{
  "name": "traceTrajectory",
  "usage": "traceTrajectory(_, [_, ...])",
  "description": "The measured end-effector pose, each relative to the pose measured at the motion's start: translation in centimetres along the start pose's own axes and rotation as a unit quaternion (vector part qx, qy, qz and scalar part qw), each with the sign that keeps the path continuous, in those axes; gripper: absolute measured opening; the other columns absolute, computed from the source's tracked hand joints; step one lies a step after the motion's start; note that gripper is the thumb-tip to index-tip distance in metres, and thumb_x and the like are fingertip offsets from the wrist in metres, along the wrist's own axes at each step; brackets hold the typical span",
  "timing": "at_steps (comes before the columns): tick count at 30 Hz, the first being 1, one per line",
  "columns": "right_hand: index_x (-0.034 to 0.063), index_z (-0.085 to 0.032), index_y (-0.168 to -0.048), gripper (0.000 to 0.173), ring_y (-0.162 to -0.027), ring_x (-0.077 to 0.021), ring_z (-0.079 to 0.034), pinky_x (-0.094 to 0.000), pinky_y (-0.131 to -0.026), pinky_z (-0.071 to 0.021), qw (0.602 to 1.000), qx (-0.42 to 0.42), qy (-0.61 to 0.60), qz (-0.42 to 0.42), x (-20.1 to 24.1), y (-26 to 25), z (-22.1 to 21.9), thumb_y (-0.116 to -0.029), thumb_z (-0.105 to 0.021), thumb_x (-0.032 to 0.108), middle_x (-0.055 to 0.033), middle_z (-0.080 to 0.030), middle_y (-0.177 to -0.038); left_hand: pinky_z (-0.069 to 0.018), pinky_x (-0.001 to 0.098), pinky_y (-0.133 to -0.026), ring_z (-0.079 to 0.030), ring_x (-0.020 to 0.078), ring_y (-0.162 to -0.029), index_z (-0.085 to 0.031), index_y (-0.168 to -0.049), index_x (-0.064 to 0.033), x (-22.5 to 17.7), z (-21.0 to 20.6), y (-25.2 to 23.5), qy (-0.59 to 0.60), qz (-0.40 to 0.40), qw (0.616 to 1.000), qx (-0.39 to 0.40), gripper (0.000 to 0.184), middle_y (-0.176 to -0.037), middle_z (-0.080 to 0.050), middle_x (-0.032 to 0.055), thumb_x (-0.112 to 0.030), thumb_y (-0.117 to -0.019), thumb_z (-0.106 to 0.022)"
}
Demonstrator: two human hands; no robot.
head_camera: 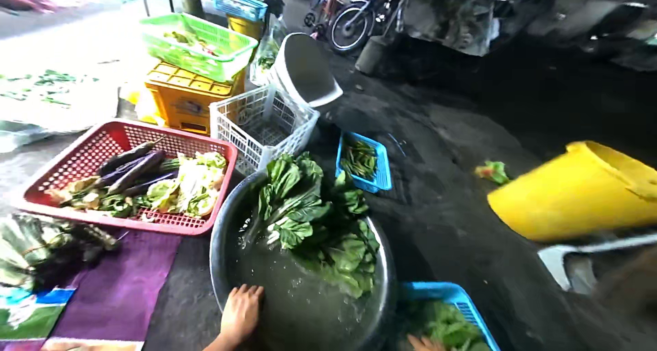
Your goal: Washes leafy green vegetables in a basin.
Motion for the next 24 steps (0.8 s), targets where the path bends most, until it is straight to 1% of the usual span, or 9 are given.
traceTrajectory(4, [0.0003,-0.057,-0.143,0.04,-0.136,-0.0404,-0.054,-0.0534,-0.116,-0.0402,0.974,-0.099,-0.056,0.197,15.2,2.1,10.2,-0.1059,-0.054,0.015,-0.0246,-0.058,-0.143,-0.0445,0.055,-0.104,-0.059,0.0374,-0.128,-0.067,-0.129,-0.0042,-0.4,0.2,0.0,0.007,-0.007,1.0,0.007,0.035,-0.131,-0.068,0.0166,-0.018,-0.1055,-0.045])
traceTrajectory(7, [-0.0001,-0.068,-0.13,0.032,-0.129,-0.0331,-0.062,-0.0456,-0.112,-0.0472,0.895,-0.137,-0.066,0.42,27.6,0.5,9.8,-0.1048,-0.05,0.007,-0.0196,-0.067,-0.132,-0.0465,0.0553,-0.102,-0.062,0.0383,-0.125,-0.069,-0.124,-0.0039,-0.3,0.1,-0.1,0.016,-0.023,1.0,-0.007,0.034,-0.127,-0.07,0.0166,-0.021,-0.1034,-0.048])
traceTrajectory(10, [-0.0034,-0.064,-0.134,0.037,-0.14,-0.0352,-0.052,-0.0461,-0.12,-0.0389,0.841,-0.123,-0.031,0.526,38.0,-3.4,7.4,-0.0999,-0.048,-0.005,-0.0213,-0.062,-0.141,-0.0489,0.0561,-0.099,-0.064,0.0392,-0.12,-0.071,-0.123,-0.0044,-0.1,0.1,-0.1,0.023,-0.032,0.999,-0.021,0.036,-0.123,-0.072,0.0173,-0.026,-0.1042,-0.049])
traceTrajectory(12, [-0.0048,-0.057,-0.141,0.041,-0.149,-0.036,-0.039,-0.0478,-0.126,-0.0278,0.862,-0.11,0.013,0.494,42.7,-6.6,6.8,-0.1026,-0.043,-0.005,-0.0221,-0.051,-0.152,-0.0486,0.0566,-0.099,-0.064,0.04,-0.121,-0.07,-0.125,-0.0045,-0.2,0.1,-0.2,0.024,-0.034,0.999,-0.009,0.038,-0.123,-0.072,0.0183,-0.027,-0.1052,-0.047])
traceTrajectory(15, [0.0059,-0.044,-0.156,0.056,-0.159,-0.0307,-0.018,-0.0527,-0.129,-0.0121,0.915,-0.129,0.057,0.377,45.4,-11.7,5.7,-0.1016,-0.04,-0.006,-0.013,-0.03,-0.168,-0.0501,0.0574,-0.095,-0.064,0.0419,-0.118,-0.07,-0.122,-0.0029,-0.5,0.3,-0.2,0.037,-0.058,0.998,-0.009,0.038,-0.12,-0.072,0.0197,-0.027,-0.1049,-0.047])
traceTrajectory(17, [0.0033,-0.05,-0.151,0.05,-0.157,-0.0309,-0.023,-0.0522,-0.128,-0.0126,0.921,-0.151,0.007,0.359,45.0,-13.2,4.7,-0.1025,-0.041,-0.004,-0.0135,-0.039,-0.164,-0.0517,0.0571,-0.092,-0.066,0.042,-0.115,-0.071,-0.12,-0.0032,-0.3,0.3,0.0,0.049,-0.072,0.996,-0.022,0.036,-0.118,-0.073,0.0191,-0.027,-0.1043,-0.048])
traceTrajectory(19, [-0.0019,-0.053,-0.147,0.045,-0.154,-0.0303,-0.031,-0.0463,-0.128,-0.0207,0.919,-0.12,-0.09,0.365,43.3,-13.0,3.5,-0.104,-0.04,-0.003,-0.0152,-0.044,-0.16,-0.0537,0.056,-0.088,-0.067,0.0412,-0.111,-0.072,-0.114,-0.0044,-0.3,0.3,-0.1,0.057,-0.082,0.994,-0.043,0.034,-0.113,-0.074,0.0179,-0.027,-0.1036,-0.048])
traceTrajectory(22, [-0.0033,-0.061,-0.138,0.039,-0.145,-0.037,-0.046,-0.0521,-0.121,-0.0342,0.896,-0.091,-0.025,0.434,39.5,-12.0,-1.1,-0.101,-0.049,-0.002,-0.0193,-0.055,-0.15,-0.0533,0.0559,-0.089,-0.066,0.0411,-0.114,-0.072,-0.116,-0.0037,-0.6,0.2,-0.1,0.059,-0.087,0.994,-0.031,0.036,-0.116,-0.073,0.018,-0.026,-0.1035,-0.047])
traceTrajectory(24, [-0.0028,-0.058,-0.142,0.04,-0.146,-0.0374,-0.044,-0.0516,-0.122,-0.0308,0.903,0.0,0.001,0.43,36.5,-11.7,-4.1,-0.1042,-0.048,0.007,-0.0209,-0.053,-0.151,-0.0524,0.0559,-0.091,-0.065,0.0413,-0.117,-0.071,-0.119,-0.0029,-0.8,0.2,-0.2,0.052,-0.088,0.995,-0.011,0.037,-0.12,-0.072,0.0185,-0.027,-0.1037,-0.047])
Point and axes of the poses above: each hand's wrist, its own y-axis away from the middle knuckle, its own z-axis out of the back of the hand, x = y × z, the point moved 7 cm from there along -y, towards the middle knuckle
